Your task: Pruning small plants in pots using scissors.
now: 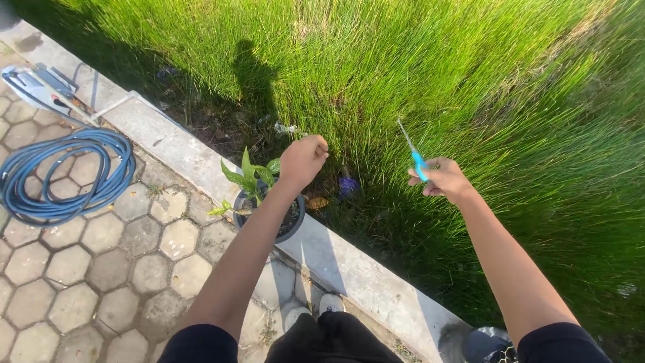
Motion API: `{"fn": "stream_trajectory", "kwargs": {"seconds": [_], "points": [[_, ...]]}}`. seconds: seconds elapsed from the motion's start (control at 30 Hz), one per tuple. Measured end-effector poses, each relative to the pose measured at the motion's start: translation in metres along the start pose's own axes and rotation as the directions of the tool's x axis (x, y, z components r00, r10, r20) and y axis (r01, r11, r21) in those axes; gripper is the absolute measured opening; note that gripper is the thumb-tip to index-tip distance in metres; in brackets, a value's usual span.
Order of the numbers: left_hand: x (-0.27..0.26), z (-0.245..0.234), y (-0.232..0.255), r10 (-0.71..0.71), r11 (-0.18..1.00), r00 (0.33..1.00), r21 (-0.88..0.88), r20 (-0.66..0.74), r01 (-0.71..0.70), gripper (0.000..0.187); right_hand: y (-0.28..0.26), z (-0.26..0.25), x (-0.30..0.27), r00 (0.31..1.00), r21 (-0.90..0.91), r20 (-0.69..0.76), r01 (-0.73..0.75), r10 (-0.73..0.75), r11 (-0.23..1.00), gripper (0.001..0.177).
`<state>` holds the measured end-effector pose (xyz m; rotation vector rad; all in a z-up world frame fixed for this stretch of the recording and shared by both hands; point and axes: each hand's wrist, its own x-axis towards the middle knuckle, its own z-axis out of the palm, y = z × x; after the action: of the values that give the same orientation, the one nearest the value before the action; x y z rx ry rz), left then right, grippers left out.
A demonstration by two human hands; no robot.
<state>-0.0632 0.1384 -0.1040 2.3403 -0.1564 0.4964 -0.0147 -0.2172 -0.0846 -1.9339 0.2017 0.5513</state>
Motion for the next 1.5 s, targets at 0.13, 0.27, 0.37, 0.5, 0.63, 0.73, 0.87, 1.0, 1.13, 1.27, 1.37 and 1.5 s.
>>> {"fn": "stream_trajectory", "kwargs": {"seconds": [0.13,0.27,0.37,0.5,0.63,0.73,0.87,1.0,1.13,1.27,1.37,1.5], "points": [[-0.047,-0.024,-0.033,-0.117,0.993,0.993,-0.005,0.018,0.117,0.022,0.041,0.053,0.002,0.997,0.088,0.067,-0.033,0.027,0.996,0.05],[-0.093,-0.017,-0.082,-0.356,0.934,0.928,0.057,0.109,0.352,0.026,0.05,0.122,0.005,0.994,-0.073,0.057,-0.084,0.088,0.994,0.041],[-0.143,0.012,-0.13,-0.452,0.89,0.879,0.011,0.152,0.456,0.023,0.096,0.172,0.018,0.979,-0.173,0.049,-0.187,0.198,0.967,0.033],[-0.218,0.081,-0.223,-0.524,0.837,0.831,-0.064,0.19,0.543,0.014,0.193,0.234,0.07,0.994,-0.342,0.063,-0.065,0.092,0.937,0.034],[-0.267,0.171,-0.333,-0.487,0.862,0.854,-0.057,0.185,0.504,0.015,0.254,0.286,0.127,0.992,-0.587,0.111,0.013,0.065,0.809,0.044],[-0.282,0.244,-0.405,-0.465,0.885,0.875,0.034,0.134,0.465,0.014,0.306,0.32,0.182,0.985,-0.717,0.17,0.151,-0.04,0.681,0.056],[-0.271,0.337,-0.498,-0.354,0.915,0.933,0.227,0.061,0.332,0.036,0.329,0.355,0.25,0.946,-0.818,0.291,0.324,-0.145,0.476,0.052],[-0.258,0.385,-0.548,-0.272,0.925,0.946,0.32,0.179,0.205,0.042,0.339,0.376,0.286,0.913,-0.861,0.343,0.399,-0.219,0.315,0.05],[-0.239,0.404,-0.57,-0.21,0.913,0.954,0.391,0.216,0.113,0.039,0.341,0.397,0.304,0.907,-0.889,0.326,0.39,-0.268,0.238,0.054],[-0.236,0.428,-0.614,-0.038,0.869,0.971,0.487,0.235,-0.084,0.007,0.332,0.419,0.307,0.921,-0.946,0.292,0.318,-0.259,0.062,0.048],[-0.238,0.409,-0.597,-0.158,0.905,0.965,0.422,0.207,0.057,0.01,0.324,0.433,0.314,0.91,-0.949,0.312,0.311,-0.273,-0.05,0.043],[-0.238,0.397,-0.589,-0.239,0.927,0.95,0.339,0.2,0.162,0.016,0.305,0.452,0.325,0.897,-0.923,0.37,0.325,-0.242,-0.206,0.033]]}}
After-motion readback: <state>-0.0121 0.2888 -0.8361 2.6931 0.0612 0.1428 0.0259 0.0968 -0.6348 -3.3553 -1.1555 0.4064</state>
